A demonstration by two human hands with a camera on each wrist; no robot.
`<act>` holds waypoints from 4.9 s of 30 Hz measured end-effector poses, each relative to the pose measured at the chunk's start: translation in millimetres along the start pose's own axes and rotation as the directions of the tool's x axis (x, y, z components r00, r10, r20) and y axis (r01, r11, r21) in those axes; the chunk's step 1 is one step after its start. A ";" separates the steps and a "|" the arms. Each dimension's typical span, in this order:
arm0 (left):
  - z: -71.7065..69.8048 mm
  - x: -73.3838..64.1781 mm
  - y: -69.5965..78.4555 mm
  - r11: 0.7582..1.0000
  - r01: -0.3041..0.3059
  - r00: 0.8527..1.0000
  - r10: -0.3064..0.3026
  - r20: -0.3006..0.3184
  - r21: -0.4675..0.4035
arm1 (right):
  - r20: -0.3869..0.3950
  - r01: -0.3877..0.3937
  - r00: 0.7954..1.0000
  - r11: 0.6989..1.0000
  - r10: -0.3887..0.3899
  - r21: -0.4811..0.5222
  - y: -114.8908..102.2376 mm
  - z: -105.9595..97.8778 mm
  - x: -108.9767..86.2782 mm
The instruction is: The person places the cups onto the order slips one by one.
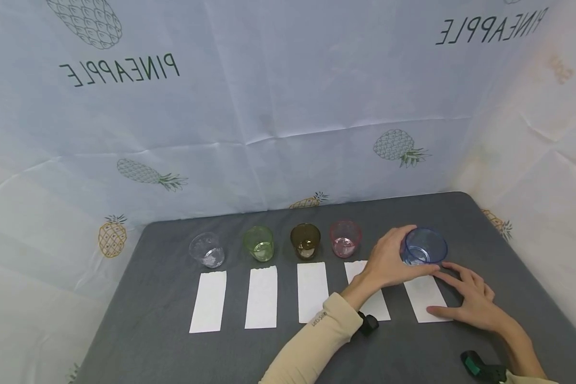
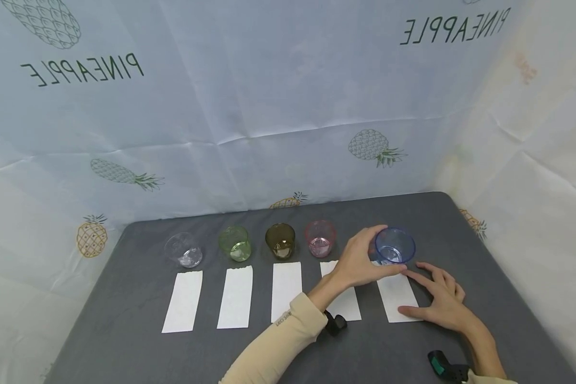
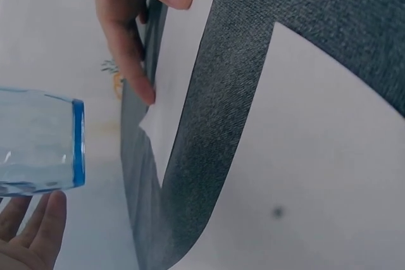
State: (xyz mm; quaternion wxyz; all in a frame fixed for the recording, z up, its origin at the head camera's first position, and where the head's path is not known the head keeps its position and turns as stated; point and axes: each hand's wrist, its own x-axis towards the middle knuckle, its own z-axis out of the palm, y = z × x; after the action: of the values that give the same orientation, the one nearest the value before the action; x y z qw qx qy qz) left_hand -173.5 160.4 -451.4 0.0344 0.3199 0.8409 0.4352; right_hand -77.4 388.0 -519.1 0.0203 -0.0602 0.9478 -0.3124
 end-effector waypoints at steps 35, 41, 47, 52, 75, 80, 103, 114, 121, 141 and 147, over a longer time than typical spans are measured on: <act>12.9 -12.2 -3.3 0.994 -0.047 0.997 0.040 0.066 0.103 | 0.029 -0.047 0.998 0.999 0.048 -0.006 -3.0 -3.1 1.5; 16.4 -13.0 -6.1 0.994 -0.056 0.995 0.048 0.083 0.098 | 0.036 -0.054 0.998 0.998 0.054 -0.010 -2.3 -3.5 1.2; 20.1 -14.3 -6.6 0.993 -0.057 0.991 0.045 0.122 0.099 | 0.036 -0.055 0.998 0.998 0.055 -0.007 -0.9 -4.0 1.9; 22.0 -16.1 -2.8 0.994 -0.045 0.986 0.028 0.165 0.099 | 0.039 -0.040 0.998 0.999 0.038 0.027 0.3 -3.3 1.2; 30.4 -20.4 -5.6 0.991 -0.031 0.980 0.004 0.200 0.133 | 0.035 -0.020 0.999 0.999 0.019 0.038 0.3 -2.6 1.9; 31.1 -20.7 -6.2 0.991 -0.017 0.979 -0.010 0.205 0.132 | 0.032 -0.016 0.999 0.999 0.015 0.034 -0.5 -3.1 1.7; 32.8 -19.6 -7.8 0.990 -0.013 0.977 -0.017 0.213 0.138 | -0.001 -0.006 1.000 1.000 0.006 0.001 0.0 1.6 0.9; 27.0 -23.8 -5.8 0.991 -0.026 0.971 -0.007 0.240 0.134 | 0.005 -0.007 1.000 1.000 0.008 -0.030 -0.5 3.1 1.2; 6.1 -23.1 -0.1 0.995 -0.031 0.971 0.008 0.239 0.091 | -0.023 0.004 1.000 0.998 -0.005 -0.062 -0.9 3.8 -0.8; -44.8 -30.3 -5.9 0.988 -0.155 0.973 0.150 0.177 0.016 | -0.416 0.288 0.870 0.958 -0.263 -0.004 -18.5 -21.1 -12.9; -58.4 -30.1 -2.3 0.980 -0.197 0.968 0.195 0.155 -0.001 | -0.503 0.343 0.822 0.937 -0.266 0.066 -41.7 -33.8 -15.6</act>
State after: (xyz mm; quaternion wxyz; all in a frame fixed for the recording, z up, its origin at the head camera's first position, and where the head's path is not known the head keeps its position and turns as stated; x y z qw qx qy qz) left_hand -170.4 100.8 -423.7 0.0537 0.4344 0.8031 0.4043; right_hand -60.3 376.7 -467.1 -0.2645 -0.1289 0.8731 -0.3887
